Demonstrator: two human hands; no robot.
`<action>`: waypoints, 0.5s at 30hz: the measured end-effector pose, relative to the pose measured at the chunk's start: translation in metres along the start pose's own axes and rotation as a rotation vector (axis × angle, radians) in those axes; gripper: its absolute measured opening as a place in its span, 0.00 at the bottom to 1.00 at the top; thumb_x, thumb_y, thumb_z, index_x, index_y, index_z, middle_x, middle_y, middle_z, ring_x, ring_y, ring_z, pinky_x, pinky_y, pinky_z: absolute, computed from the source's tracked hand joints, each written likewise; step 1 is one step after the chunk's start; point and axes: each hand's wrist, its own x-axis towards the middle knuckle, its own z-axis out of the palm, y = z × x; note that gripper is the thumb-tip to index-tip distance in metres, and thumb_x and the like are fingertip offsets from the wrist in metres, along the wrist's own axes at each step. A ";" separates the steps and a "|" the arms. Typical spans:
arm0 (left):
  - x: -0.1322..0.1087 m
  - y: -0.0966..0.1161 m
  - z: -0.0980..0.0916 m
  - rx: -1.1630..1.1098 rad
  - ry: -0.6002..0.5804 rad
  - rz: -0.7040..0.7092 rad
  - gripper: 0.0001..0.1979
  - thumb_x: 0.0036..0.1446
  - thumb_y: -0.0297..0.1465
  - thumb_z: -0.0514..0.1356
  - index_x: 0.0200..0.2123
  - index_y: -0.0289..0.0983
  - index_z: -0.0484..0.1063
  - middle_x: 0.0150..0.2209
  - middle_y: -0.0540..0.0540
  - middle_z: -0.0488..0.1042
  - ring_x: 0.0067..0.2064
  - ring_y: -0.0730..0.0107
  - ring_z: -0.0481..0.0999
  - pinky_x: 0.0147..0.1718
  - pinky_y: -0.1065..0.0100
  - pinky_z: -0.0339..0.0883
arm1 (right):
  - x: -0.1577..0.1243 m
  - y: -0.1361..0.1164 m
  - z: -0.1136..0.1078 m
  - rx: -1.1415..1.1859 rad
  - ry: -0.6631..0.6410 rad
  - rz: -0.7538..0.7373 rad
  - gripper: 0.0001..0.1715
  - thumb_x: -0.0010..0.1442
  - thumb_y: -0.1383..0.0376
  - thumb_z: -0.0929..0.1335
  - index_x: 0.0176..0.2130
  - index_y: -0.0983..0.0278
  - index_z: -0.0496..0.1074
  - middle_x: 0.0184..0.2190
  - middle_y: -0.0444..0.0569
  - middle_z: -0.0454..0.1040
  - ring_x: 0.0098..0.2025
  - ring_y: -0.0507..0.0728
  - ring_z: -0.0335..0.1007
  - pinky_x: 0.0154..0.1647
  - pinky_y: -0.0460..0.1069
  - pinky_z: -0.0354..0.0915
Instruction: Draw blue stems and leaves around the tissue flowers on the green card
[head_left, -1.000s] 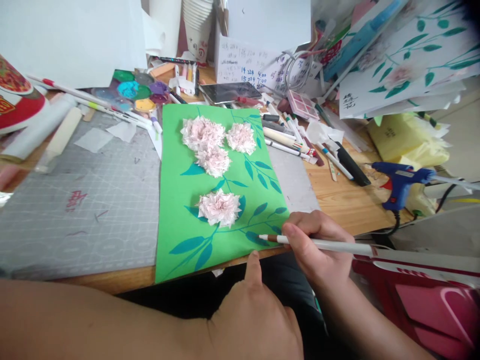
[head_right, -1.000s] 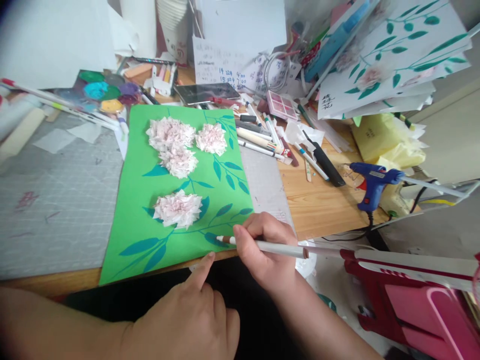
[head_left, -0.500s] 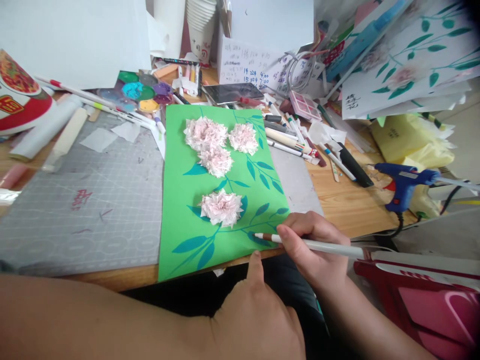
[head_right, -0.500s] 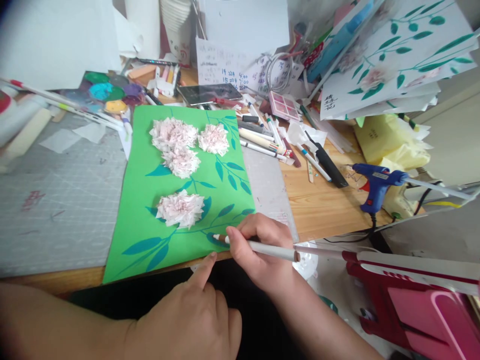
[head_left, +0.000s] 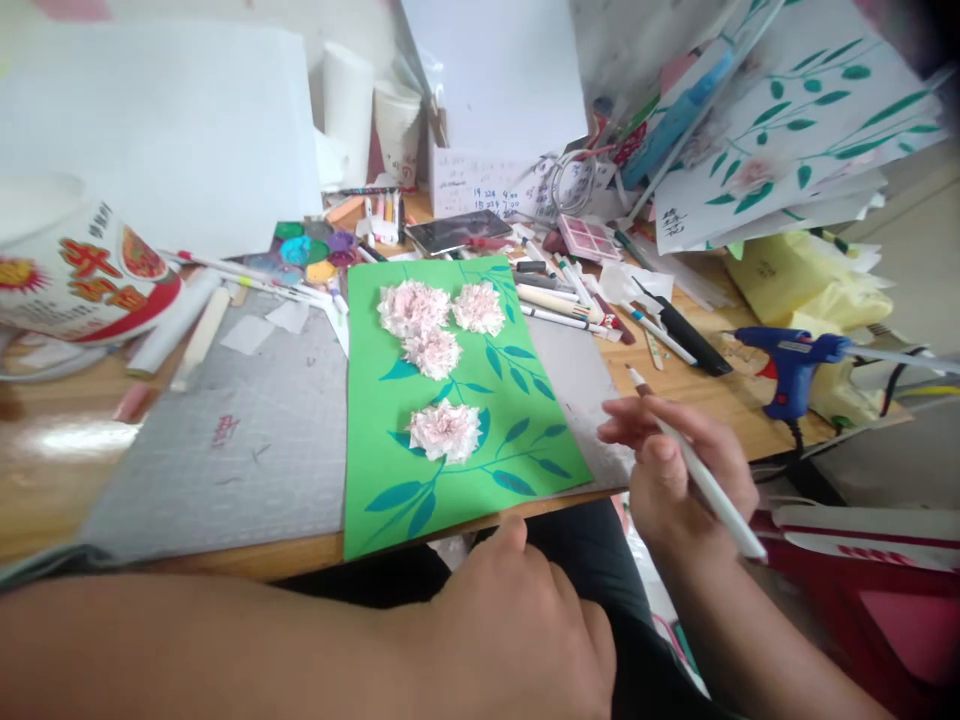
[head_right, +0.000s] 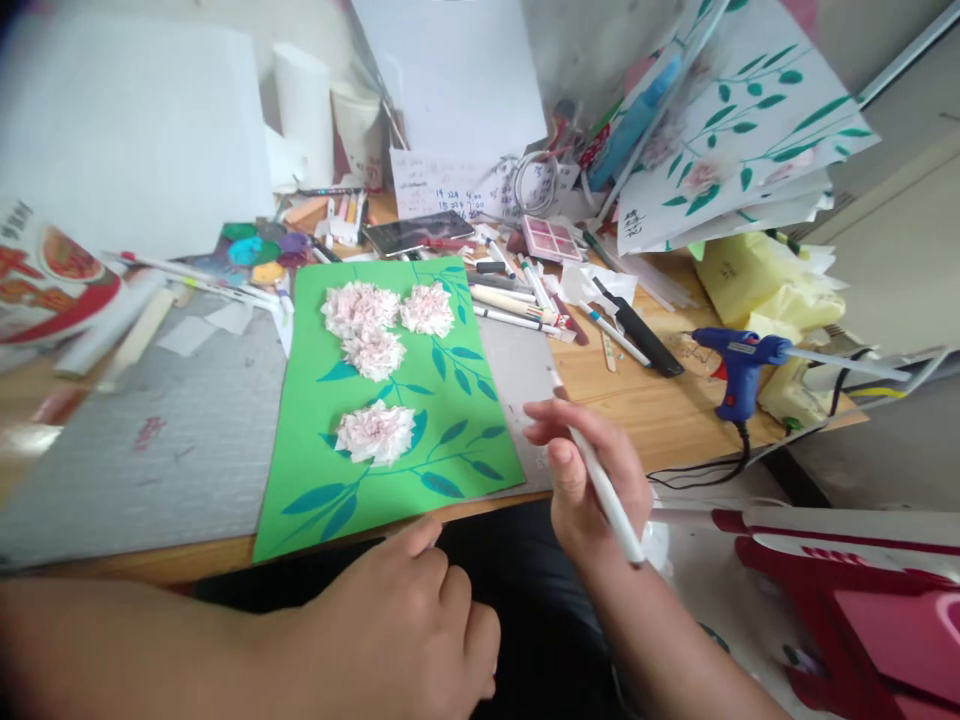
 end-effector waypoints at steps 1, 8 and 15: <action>-0.002 -0.002 -0.006 0.031 -0.015 0.020 0.14 0.58 0.35 0.60 0.23 0.36 0.68 0.18 0.46 0.71 0.18 0.63 0.69 0.25 0.57 0.73 | 0.000 0.001 -0.009 -0.131 -0.118 -0.066 0.14 0.64 0.65 0.65 0.50 0.60 0.72 0.37 0.50 0.79 0.33 0.57 0.77 0.35 0.54 0.74; -0.067 -0.027 -0.033 0.006 0.090 -0.482 0.12 0.69 0.32 0.46 0.35 0.40 0.66 0.38 0.46 0.74 0.36 0.66 0.76 0.34 0.67 0.70 | -0.002 0.013 -0.043 -0.432 -0.653 -0.313 0.22 0.57 0.63 0.73 0.51 0.62 0.68 0.47 0.58 0.76 0.49 0.62 0.75 0.48 0.56 0.72; -0.120 -0.034 -0.039 0.305 0.056 -0.588 0.15 0.69 0.40 0.46 0.36 0.44 0.69 0.47 0.49 0.76 0.42 0.69 0.80 0.38 0.73 0.74 | 0.005 0.008 -0.029 -0.476 -0.691 -0.332 0.17 0.60 0.63 0.70 0.49 0.62 0.68 0.49 0.59 0.77 0.50 0.64 0.76 0.45 0.57 0.75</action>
